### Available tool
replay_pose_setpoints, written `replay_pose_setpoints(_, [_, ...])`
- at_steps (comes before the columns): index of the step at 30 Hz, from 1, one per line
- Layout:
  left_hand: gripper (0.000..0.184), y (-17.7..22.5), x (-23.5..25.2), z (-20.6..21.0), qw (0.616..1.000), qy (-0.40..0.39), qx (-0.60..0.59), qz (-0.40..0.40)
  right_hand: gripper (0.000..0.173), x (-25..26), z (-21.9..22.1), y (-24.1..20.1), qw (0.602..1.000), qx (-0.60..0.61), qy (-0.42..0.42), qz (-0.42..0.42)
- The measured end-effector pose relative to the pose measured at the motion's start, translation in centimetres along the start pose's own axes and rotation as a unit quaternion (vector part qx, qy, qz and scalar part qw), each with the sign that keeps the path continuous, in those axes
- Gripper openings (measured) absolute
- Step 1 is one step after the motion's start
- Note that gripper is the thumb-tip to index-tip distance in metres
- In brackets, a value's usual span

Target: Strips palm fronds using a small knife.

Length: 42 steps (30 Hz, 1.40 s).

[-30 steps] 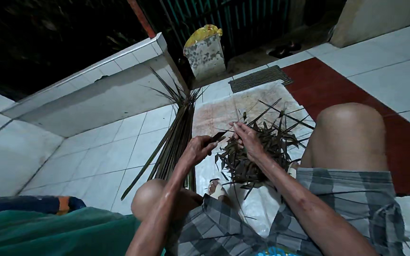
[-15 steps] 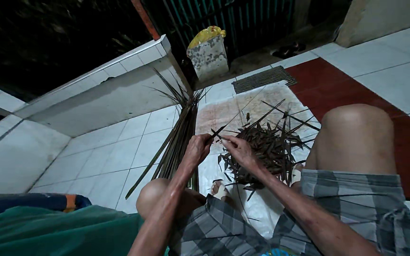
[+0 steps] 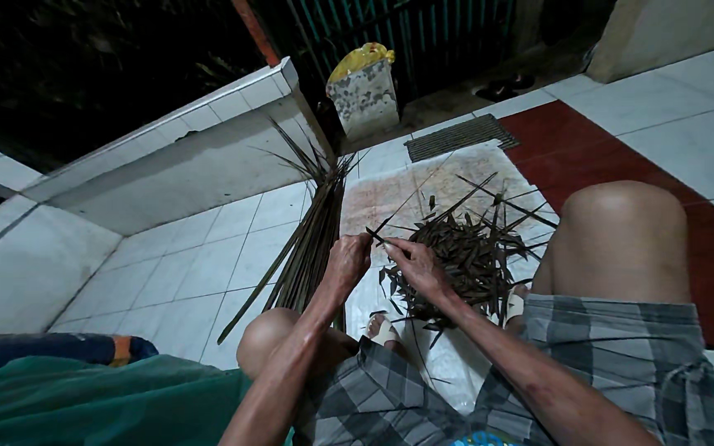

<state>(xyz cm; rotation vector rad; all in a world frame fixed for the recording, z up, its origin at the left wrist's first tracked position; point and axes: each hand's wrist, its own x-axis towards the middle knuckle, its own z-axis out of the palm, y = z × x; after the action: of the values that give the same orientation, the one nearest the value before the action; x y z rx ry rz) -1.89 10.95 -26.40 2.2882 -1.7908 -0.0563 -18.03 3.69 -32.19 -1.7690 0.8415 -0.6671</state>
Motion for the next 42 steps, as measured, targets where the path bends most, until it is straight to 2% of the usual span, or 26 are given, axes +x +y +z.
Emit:
replay_pose_setpoints(14, [0.024, 0.3, -0.2, -0.2, 1.000, -0.001, 0.004, -0.028, 0.037, 1.3, 1.2, -0.1, 1.000, 0.009, 0.004, 0.022])
replay_pose_setpoints(29, [0.022, 0.1, -0.4, 0.2, 1.000, 0.011, -0.013, -0.008, 0.036, 2.1, 1.6, 1.1, 0.999, -0.003, 0.037, 0.023])
replay_pose_setpoints(36, [0.022, 0.2, -0.5, 0.0, 0.999, 0.003, -0.031, -0.005, 0.035, 2.7, 1.4, 3.2, 0.998, -0.002, 0.058, -0.003])
replay_pose_setpoints(42, [0.021, 0.2, -0.8, -0.4, 0.999, 0.004, -0.050, -0.008, 0.036, 4.0, 0.0, 4.9, 0.994, 0.004, 0.104, 0.042])
